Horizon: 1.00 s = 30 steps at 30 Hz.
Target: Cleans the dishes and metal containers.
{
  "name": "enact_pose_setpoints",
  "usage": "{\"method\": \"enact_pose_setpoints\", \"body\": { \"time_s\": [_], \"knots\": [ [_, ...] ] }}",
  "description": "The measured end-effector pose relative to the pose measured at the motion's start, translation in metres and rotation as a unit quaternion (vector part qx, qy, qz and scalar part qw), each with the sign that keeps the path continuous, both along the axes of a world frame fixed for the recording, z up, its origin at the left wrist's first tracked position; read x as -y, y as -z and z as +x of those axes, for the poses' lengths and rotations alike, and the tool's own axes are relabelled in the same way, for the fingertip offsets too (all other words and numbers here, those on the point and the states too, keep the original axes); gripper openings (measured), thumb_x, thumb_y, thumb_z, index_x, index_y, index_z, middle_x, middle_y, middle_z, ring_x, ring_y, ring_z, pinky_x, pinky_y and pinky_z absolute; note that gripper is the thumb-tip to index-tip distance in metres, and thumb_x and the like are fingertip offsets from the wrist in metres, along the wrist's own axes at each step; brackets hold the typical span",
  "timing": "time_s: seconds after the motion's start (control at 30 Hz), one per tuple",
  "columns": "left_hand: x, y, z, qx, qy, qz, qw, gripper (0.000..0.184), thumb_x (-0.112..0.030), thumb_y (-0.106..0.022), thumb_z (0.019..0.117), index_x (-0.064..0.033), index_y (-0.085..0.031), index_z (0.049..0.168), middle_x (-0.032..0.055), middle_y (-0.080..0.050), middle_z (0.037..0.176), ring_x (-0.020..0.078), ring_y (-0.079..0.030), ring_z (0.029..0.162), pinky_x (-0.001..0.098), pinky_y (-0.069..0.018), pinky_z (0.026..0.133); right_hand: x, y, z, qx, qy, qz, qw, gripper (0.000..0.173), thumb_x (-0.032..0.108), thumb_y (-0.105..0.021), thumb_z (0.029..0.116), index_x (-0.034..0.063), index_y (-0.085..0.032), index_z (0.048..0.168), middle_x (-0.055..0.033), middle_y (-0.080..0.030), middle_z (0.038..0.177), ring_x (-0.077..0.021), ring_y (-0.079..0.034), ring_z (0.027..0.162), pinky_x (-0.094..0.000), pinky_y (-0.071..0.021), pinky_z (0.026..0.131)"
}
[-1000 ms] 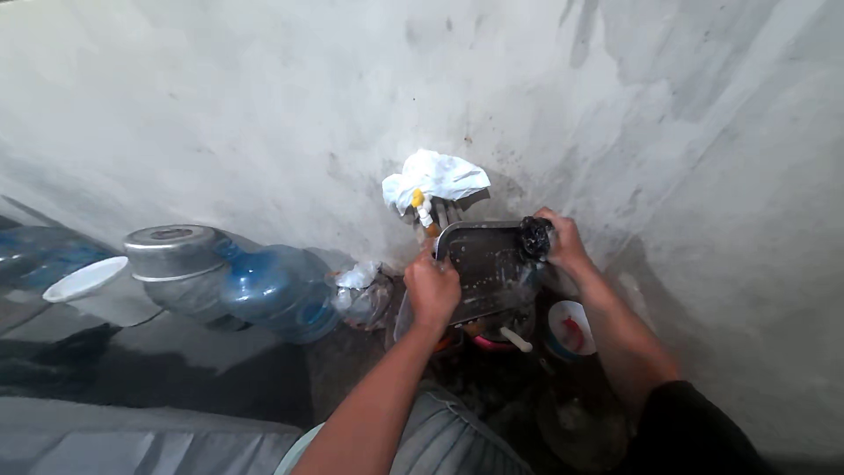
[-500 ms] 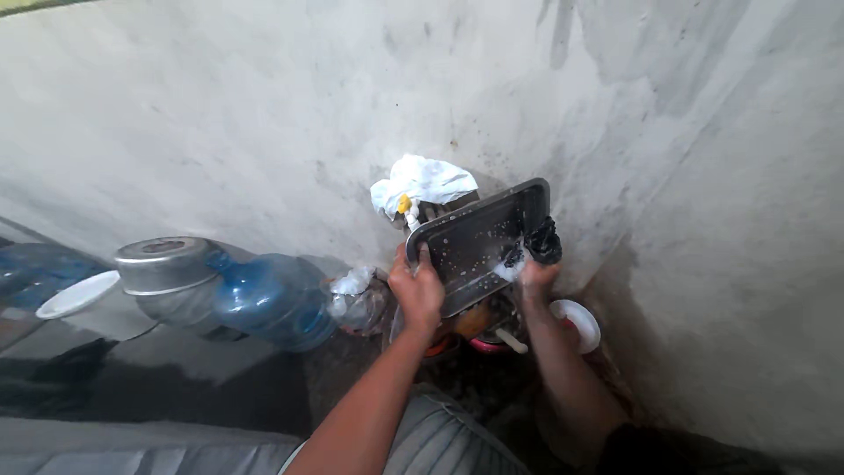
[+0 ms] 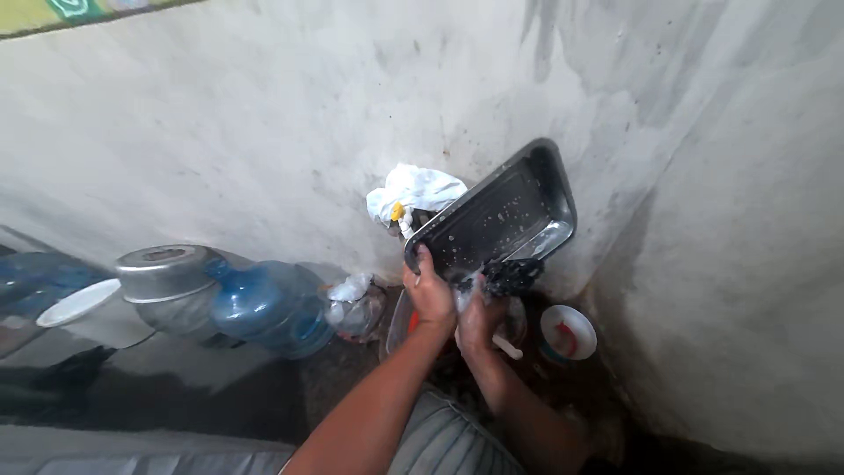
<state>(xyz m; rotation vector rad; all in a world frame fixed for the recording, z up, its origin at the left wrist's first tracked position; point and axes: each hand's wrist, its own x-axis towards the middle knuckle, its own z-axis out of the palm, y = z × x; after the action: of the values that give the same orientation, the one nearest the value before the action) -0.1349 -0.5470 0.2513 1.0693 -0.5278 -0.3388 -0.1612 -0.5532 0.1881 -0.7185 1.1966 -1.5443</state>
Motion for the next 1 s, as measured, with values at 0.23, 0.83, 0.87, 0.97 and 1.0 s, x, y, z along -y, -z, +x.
{"method": "enact_pose_setpoints", "body": {
  "time_s": [0.23,0.83,0.87,0.97,1.0],
  "knots": [
    [-0.003,0.003,0.032,0.080,-0.020,0.127,0.988,0.034,-0.015,-0.066,0.1000,-0.0132,-0.060,0.133,0.0096,-0.068,0.117,0.0193,-0.067,0.099,0.0425,-0.0571,0.084,0.044,0.003,-0.053,-0.163,-0.139,-0.127,0.969,0.062,0.010,-0.070,0.0940,-0.0111,-0.041,0.144,-0.0258,-0.061,0.131,-0.0262,-0.063,0.121,-0.0406,-0.0520,0.105],
    [0.020,0.017,0.008,0.053,0.023,0.247,0.967,0.052,-0.046,-0.043,0.1087,-0.0088,-0.045,0.145,0.0195,-0.066,0.110,0.0306,-0.067,0.098,0.0518,-0.0555,0.087,0.071,0.008,-0.094,-0.042,0.051,-0.309,0.949,0.034,-0.005,-0.040,0.0909,-0.0055,-0.067,0.112,-0.0168,-0.064,0.136,-0.0284,-0.059,0.131,-0.0433,-0.0515,0.108],
    [0.019,0.017,0.008,0.050,0.021,0.258,0.965,0.054,-0.046,-0.044,0.1085,-0.0087,-0.043,0.146,0.0201,-0.066,0.112,0.0313,-0.067,0.100,0.0521,-0.0551,0.088,0.075,0.004,-0.103,0.057,0.058,-0.298,0.951,0.033,0.001,-0.035,0.0977,-0.0073,-0.062,0.115,-0.0172,-0.069,0.126,-0.0280,-0.065,0.121,-0.0448,-0.0558,0.101],
    [0.019,0.016,0.006,0.048,0.025,0.275,0.960,0.054,-0.045,-0.046,0.1083,-0.0088,-0.042,0.148,0.0209,-0.066,0.115,0.0322,-0.067,0.102,0.0529,-0.0548,0.089,0.090,0.005,-0.131,0.275,0.055,-0.241,0.929,0.038,0.036,-0.034,0.1065,0.0072,-0.050,0.126,-0.0086,-0.068,0.104,-0.0190,-0.068,0.092,-0.0410,-0.0598,0.078],
    [0.020,0.015,0.004,0.047,0.030,0.271,0.961,0.053,-0.044,-0.046,0.1083,-0.0088,-0.041,0.147,0.0204,-0.066,0.117,0.0315,-0.067,0.103,0.0523,-0.0550,0.089,0.091,0.000,-0.136,0.286,0.085,-0.209,0.931,0.036,0.038,-0.040,0.1058,0.0089,-0.049,0.124,-0.0075,-0.066,0.099,-0.0185,-0.067,0.089,-0.0420,-0.0597,0.075]
  ]
}}
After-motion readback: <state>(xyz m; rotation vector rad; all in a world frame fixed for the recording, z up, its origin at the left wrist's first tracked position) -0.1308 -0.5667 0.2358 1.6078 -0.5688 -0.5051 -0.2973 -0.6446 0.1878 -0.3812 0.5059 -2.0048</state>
